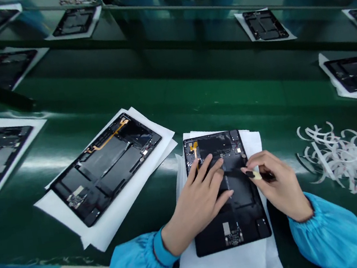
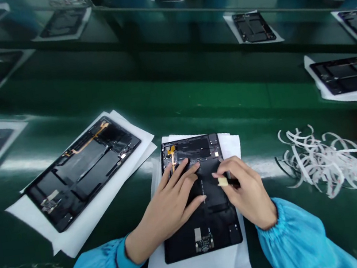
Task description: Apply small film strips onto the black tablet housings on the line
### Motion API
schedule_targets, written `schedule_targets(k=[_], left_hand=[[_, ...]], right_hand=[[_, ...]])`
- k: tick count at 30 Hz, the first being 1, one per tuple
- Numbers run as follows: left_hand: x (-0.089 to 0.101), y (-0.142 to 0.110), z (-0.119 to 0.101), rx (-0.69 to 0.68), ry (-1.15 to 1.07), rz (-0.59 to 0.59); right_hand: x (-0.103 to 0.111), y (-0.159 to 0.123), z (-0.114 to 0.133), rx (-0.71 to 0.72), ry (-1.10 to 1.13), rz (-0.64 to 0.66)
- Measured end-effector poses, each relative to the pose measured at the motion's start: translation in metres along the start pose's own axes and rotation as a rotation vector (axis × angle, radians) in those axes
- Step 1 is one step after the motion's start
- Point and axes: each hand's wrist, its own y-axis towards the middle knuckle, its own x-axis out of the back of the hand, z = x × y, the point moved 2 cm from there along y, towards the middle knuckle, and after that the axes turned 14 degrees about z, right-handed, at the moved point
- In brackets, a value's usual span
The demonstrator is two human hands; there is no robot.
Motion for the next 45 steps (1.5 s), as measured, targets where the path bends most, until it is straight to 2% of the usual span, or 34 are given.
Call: schedule_targets(k=[3, 6, 10, 14, 24, 31, 36, 41, 45], left_hand=[[0.000, 0.004, 0.007, 0.093, -0.159, -0.090], [0.003, 0.013, 0.018, 0.257, -0.305, -0.177], [0.007, 0.031, 0.027, 0.387, -0.366, -0.159], [0.009, 0.039, 0.028, 0.451, -0.396, -0.153], [0.006, 0.038, 0.026, 0.455, -0.408, -0.169], [0.006, 0.040, 0.026, 0.440, -0.345, -0.173], [0.006, 0.043, 0.027, 0.426, -0.351, -0.152], [0.008, 0.048, 0.030, 0.435, -0.383, -0.118], [0.009, 0.040, 0.028, 0.415, -0.354, -0.119]], right_hand=[[-0.001, -0.015, -0.002, -0.023, -0.059, 0.029], [-0.006, -0.011, -0.006, -0.115, -0.092, 0.028], [-0.016, 0.015, -0.009, -0.212, -0.140, -0.024], [-0.024, 0.033, -0.009, -0.280, -0.241, 0.019], [-0.031, 0.046, -0.005, -0.368, -0.320, 0.051], [-0.027, 0.043, -0.018, -0.211, -0.129, -0.061], [-0.028, 0.043, -0.022, -0.193, -0.091, -0.075], [-0.024, 0.041, -0.017, -0.155, -0.075, -0.110], [-0.018, 0.017, -0.002, -0.141, -0.078, -0.081]])
